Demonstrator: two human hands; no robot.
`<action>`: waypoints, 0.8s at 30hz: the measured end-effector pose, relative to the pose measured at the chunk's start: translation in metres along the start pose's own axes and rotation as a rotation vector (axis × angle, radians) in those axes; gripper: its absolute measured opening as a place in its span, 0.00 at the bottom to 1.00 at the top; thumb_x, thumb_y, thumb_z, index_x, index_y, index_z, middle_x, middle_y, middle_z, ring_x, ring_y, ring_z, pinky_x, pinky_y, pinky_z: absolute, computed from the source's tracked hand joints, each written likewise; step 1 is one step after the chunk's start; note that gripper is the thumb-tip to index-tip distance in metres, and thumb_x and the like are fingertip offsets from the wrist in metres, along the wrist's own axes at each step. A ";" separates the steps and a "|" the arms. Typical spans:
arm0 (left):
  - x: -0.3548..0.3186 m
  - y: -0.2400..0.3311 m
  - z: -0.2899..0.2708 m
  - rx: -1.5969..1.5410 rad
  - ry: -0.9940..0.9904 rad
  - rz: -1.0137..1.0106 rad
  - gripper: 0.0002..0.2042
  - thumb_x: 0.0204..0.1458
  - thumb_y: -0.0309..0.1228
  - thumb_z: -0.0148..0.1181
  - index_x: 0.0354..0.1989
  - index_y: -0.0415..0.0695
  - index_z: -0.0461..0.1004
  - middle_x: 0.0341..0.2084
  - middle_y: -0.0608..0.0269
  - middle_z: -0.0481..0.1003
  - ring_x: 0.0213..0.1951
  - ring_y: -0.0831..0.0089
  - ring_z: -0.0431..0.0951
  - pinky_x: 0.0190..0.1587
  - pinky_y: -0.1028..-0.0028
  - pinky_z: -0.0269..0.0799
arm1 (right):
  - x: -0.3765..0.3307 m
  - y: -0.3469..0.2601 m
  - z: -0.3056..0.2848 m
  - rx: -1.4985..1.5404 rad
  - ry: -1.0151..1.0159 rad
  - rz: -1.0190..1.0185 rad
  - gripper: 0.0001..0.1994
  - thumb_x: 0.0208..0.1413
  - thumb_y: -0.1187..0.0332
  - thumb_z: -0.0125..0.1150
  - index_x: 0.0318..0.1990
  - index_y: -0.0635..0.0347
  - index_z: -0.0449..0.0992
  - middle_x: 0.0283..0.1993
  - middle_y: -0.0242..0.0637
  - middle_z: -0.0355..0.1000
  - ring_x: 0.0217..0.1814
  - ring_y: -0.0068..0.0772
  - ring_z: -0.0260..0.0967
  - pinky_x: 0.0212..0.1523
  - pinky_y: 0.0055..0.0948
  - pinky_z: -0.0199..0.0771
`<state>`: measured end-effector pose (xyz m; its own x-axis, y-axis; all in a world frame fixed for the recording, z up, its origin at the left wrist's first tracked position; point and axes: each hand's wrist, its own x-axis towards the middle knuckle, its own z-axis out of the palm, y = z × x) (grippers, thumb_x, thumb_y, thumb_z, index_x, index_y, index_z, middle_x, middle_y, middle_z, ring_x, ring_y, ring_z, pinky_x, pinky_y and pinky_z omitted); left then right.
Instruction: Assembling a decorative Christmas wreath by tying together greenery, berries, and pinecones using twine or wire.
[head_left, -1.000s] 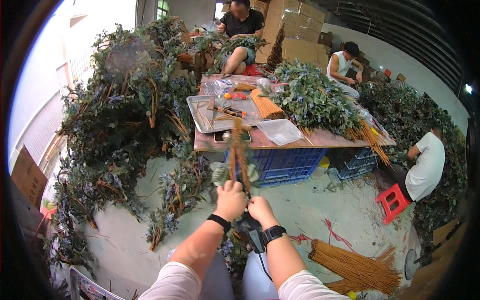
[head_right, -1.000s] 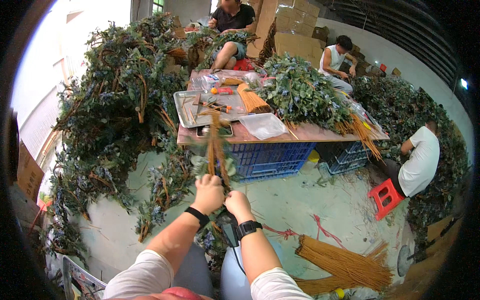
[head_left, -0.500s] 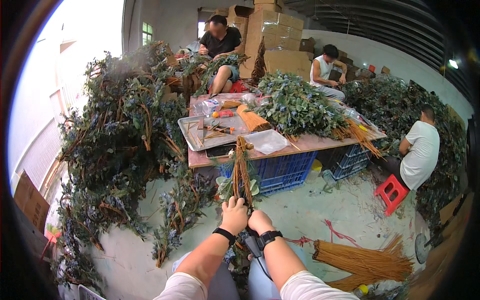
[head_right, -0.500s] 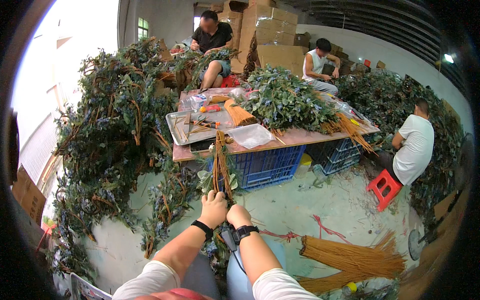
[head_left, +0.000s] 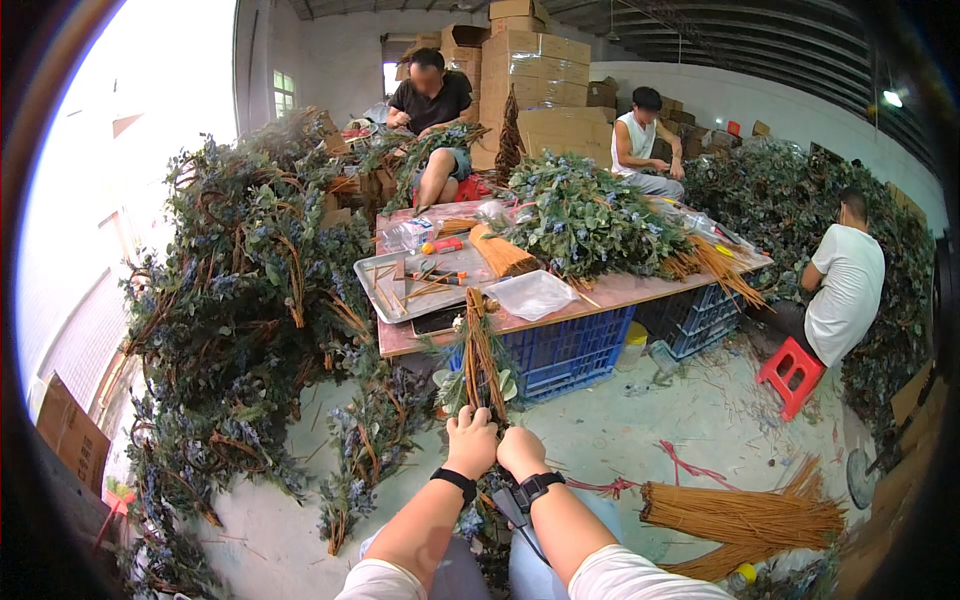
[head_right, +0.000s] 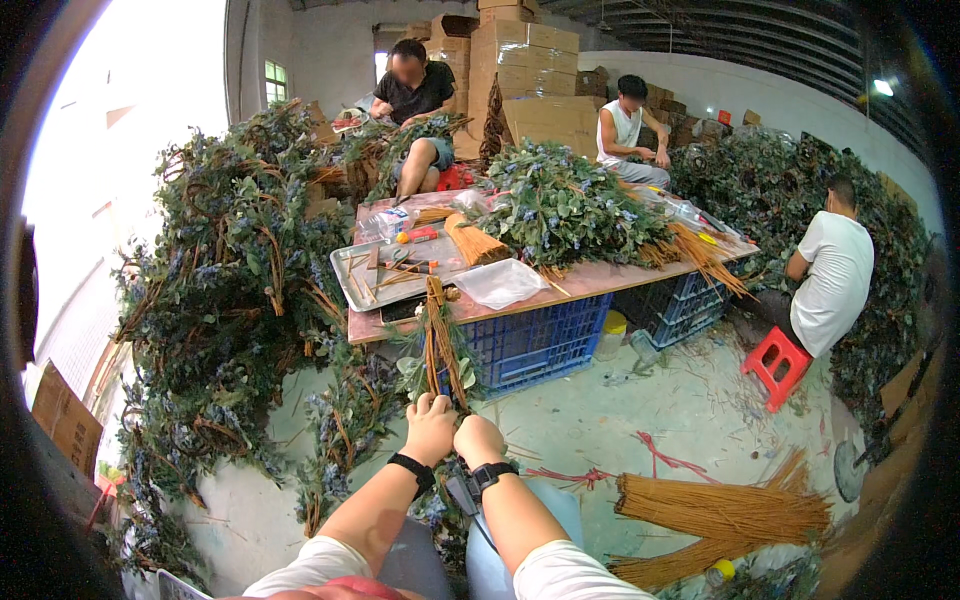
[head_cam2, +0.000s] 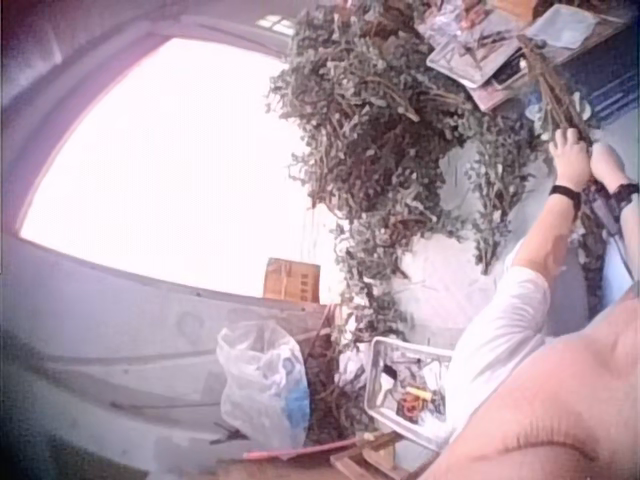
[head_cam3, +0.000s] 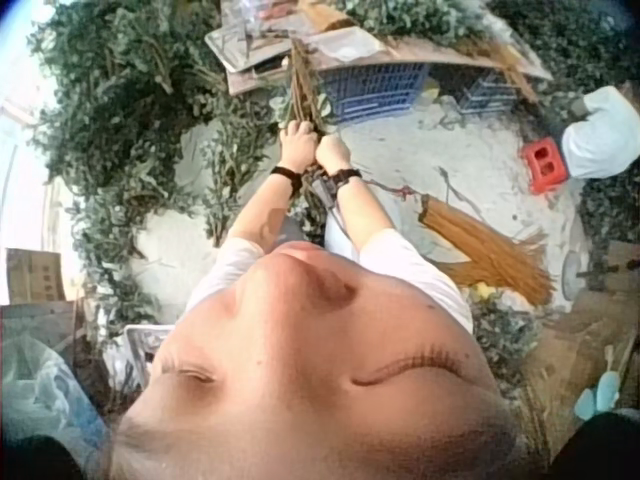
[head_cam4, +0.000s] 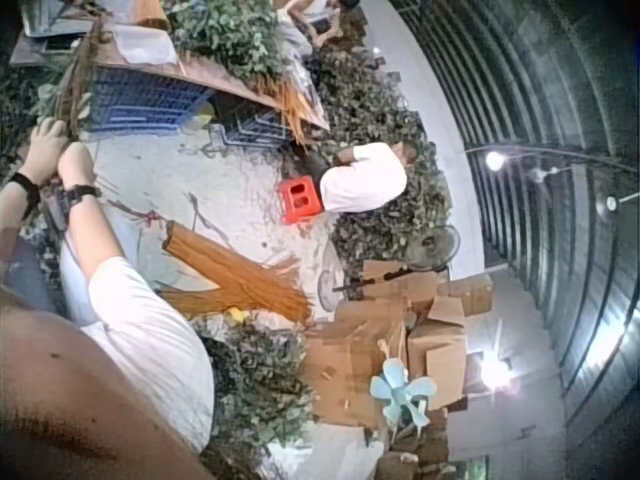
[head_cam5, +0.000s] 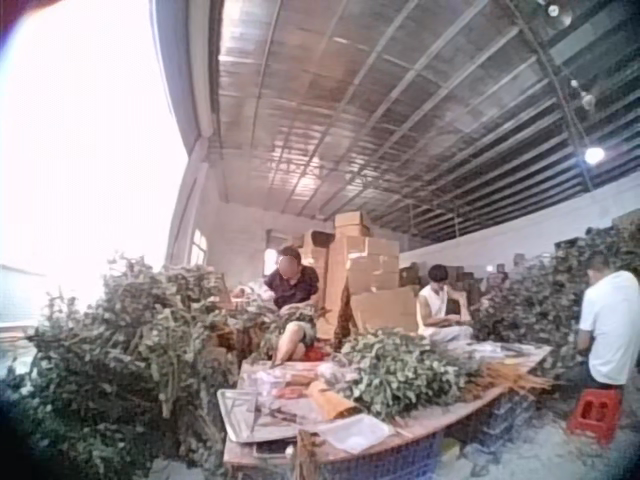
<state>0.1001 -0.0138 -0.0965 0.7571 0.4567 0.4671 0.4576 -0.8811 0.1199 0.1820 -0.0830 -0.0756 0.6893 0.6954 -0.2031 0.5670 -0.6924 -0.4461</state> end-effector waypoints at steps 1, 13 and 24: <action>0.000 -0.001 0.001 -0.012 0.012 0.012 0.10 0.37 0.32 0.54 0.29 0.48 0.76 0.41 0.66 0.65 0.50 0.60 0.58 0.47 0.57 0.52 | 0.000 -0.001 0.000 -0.012 0.005 -0.001 0.11 0.46 0.68 0.48 0.34 0.60 0.76 0.38 0.47 0.72 0.43 0.47 0.70 0.42 0.40 0.69; 0.000 -0.004 0.011 0.036 0.108 0.026 0.07 0.37 0.33 0.53 0.23 0.46 0.74 0.36 0.66 0.65 0.47 0.61 0.59 0.44 0.59 0.54 | 0.002 0.001 0.002 -0.033 -0.052 -0.033 0.11 0.47 0.68 0.49 0.34 0.60 0.77 0.39 0.48 0.72 0.43 0.48 0.70 0.41 0.39 0.70; 0.001 -0.006 -0.007 0.085 0.067 -0.041 0.05 0.34 0.35 0.55 0.20 0.49 0.75 0.31 0.68 0.66 0.43 0.61 0.61 0.39 0.60 0.54 | 0.007 0.006 0.032 0.163 0.122 -0.089 0.11 0.45 0.63 0.52 0.28 0.59 0.77 0.31 0.49 0.72 0.36 0.51 0.69 0.37 0.43 0.68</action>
<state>0.0950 -0.0089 -0.0907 0.7053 0.4807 0.5211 0.5276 -0.8468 0.0671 0.1759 -0.0767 -0.1073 0.6949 0.7170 -0.0545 0.5545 -0.5826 -0.5942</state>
